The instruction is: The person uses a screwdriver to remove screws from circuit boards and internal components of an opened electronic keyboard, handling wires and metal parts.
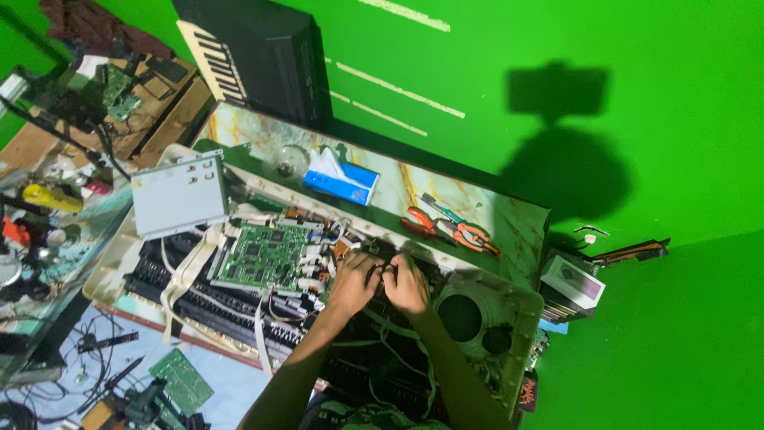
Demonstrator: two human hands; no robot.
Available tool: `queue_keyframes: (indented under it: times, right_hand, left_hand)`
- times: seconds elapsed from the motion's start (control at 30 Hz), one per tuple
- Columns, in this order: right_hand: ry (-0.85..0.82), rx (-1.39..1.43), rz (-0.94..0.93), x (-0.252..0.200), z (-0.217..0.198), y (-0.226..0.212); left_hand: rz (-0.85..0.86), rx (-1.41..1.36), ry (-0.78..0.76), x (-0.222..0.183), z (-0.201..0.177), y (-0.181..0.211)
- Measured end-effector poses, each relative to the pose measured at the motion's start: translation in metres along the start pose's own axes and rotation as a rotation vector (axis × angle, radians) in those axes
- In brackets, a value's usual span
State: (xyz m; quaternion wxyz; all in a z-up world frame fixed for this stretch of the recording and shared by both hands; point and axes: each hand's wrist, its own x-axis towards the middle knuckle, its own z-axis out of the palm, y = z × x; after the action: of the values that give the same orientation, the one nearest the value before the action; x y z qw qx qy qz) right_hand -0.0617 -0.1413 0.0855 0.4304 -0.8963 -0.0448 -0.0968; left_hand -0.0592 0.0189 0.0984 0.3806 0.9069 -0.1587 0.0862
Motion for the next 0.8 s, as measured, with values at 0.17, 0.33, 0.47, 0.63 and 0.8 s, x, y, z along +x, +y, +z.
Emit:
queue_keyframes:
  times: [0.17, 0.33, 0.47, 0.63, 0.8]
  right_hand:
    - [-0.088, 0.0, -0.043, -0.003, 0.006, -0.024]
    - [-0.14, 0.028, -0.095, 0.025, 0.027, -0.057]
    - [-0.208, 0.067, -0.083, 0.07, 0.043, -0.084]
    - [-0.128, 0.108, -0.201, 0.127, 0.085, -0.113]
    - [-0.151, 0.12, -0.082, 0.179, 0.151, -0.114]
  left_hand:
    - [-0.031, -0.046, 0.061, -0.013, -0.032, 0.0]
    - [-0.073, -0.006, 0.134, -0.01, -0.082, -0.019]
    - [-0.092, 0.098, 0.18, 0.012, -0.126, -0.058]
    - [-0.069, 0.078, 0.186, 0.048, -0.17, -0.12]
    - [-0.016, 0.029, 0.111, 0.097, -0.2, -0.183]
